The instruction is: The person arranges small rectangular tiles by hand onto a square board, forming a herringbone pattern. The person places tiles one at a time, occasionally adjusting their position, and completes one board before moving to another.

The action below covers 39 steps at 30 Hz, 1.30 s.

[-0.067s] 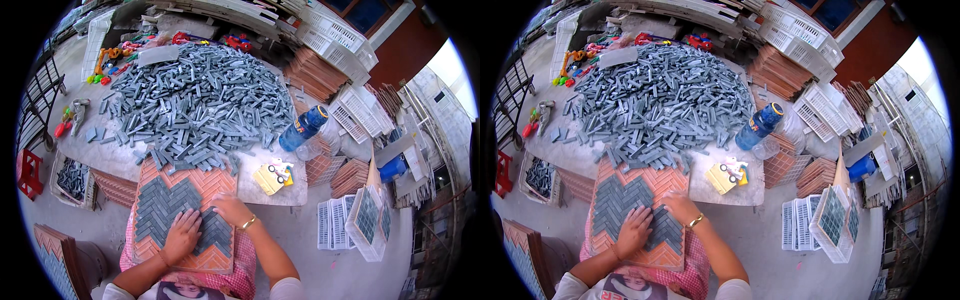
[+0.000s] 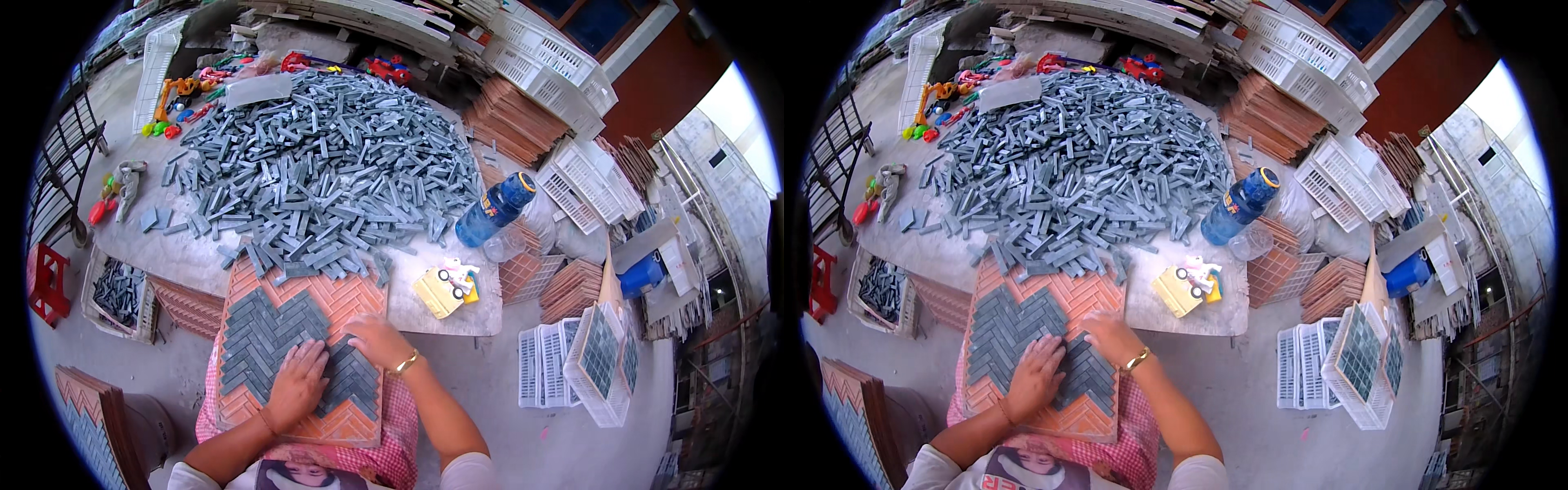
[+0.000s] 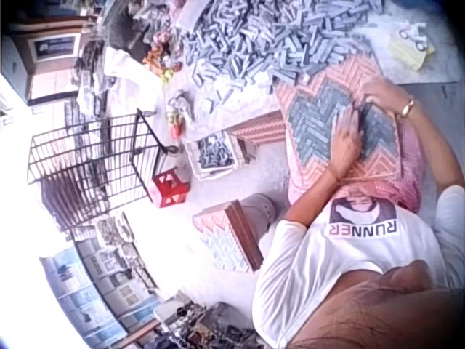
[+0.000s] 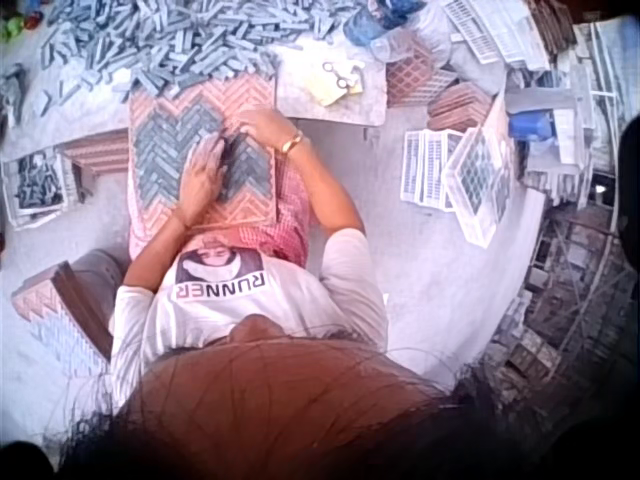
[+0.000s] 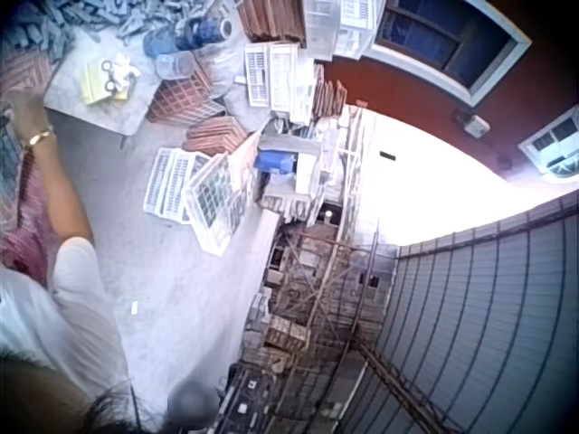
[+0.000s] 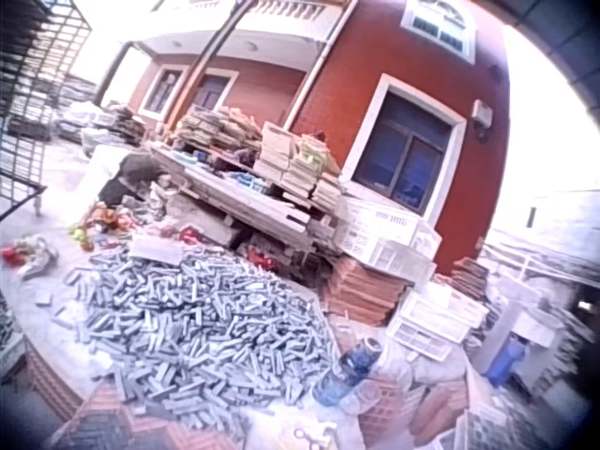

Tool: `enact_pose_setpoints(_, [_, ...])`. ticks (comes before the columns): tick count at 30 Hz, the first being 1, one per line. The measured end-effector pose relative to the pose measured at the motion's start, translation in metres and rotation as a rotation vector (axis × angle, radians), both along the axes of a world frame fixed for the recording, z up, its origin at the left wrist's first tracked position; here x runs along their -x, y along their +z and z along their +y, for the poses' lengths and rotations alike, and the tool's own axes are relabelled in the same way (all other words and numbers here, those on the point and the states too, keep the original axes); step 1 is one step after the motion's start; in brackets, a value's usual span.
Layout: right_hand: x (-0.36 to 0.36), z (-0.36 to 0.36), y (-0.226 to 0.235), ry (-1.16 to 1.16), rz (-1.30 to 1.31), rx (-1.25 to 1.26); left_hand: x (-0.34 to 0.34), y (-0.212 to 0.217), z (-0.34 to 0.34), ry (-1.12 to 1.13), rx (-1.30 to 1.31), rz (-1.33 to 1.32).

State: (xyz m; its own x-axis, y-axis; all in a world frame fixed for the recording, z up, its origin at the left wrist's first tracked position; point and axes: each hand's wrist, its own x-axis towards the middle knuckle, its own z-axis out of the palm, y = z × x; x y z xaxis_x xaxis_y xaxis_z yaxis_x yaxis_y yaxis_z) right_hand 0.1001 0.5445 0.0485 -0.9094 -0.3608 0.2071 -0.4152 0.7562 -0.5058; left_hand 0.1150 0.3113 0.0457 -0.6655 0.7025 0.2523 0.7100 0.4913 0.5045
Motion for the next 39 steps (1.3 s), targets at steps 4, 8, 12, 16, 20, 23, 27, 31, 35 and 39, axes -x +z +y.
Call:
enact_pose_setpoints(4, [-0.002, 0.0, 0.009, -0.094, -0.073, 0.156, 0.001, -0.002, 0.001, -0.069, 0.044, 0.092])
enact_pose_setpoints(8, [-0.011, -0.011, 0.005, -0.197, -0.052, 0.153, -0.003, -0.01, 0.005, -0.06, 0.112, 0.129])
enact_pose_setpoints(12, [-0.015, -0.018, 0.001, -0.265, -0.056, 0.163, 0.003, -0.004, 0.01, -0.051, 0.101, 0.129])
enact_pose_setpoints(16, [-0.014, -0.02, 0.004, -0.372, 0.028, 0.182, 0.012, -0.007, 0.016, -0.069, 0.069, 0.235])
enact_pose_setpoints(20, [-0.019, -0.019, 0.009, -0.466, -0.088, 0.27, 0.025, -0.006, 0.023, -0.018, -0.144, 0.103])
enact_pose_setpoints(23, [-0.023, -0.02, 0.003, -0.499, -0.119, 0.33, 0.03, -0.002, 0.032, 0.022, -0.262, 0.038])
enact_pose_setpoints(27, [-0.019, -0.027, -0.005, -0.492, 0.007, 0.224, 0.029, 0.003, 0.035, 0.052, -0.306, 0.016])
enact_pose_setpoints(31, [-0.02, -0.025, -0.005, -0.484, -0.051, 0.29, 0.028, -0.006, 0.037, 0.038, -0.323, 0.032])
enact_pose_setpoints(35, [-0.021, -0.027, -0.004, -0.438, -0.056, 0.206, 0.028, -0.009, 0.037, 0.036, -0.319, 0.031])
enact_pose_setpoints(39, [-0.025, -0.025, -0.002, -0.385, -0.02, 0.147, 0.031, 0.006, 0.024, 0.141, -0.402, -0.109])
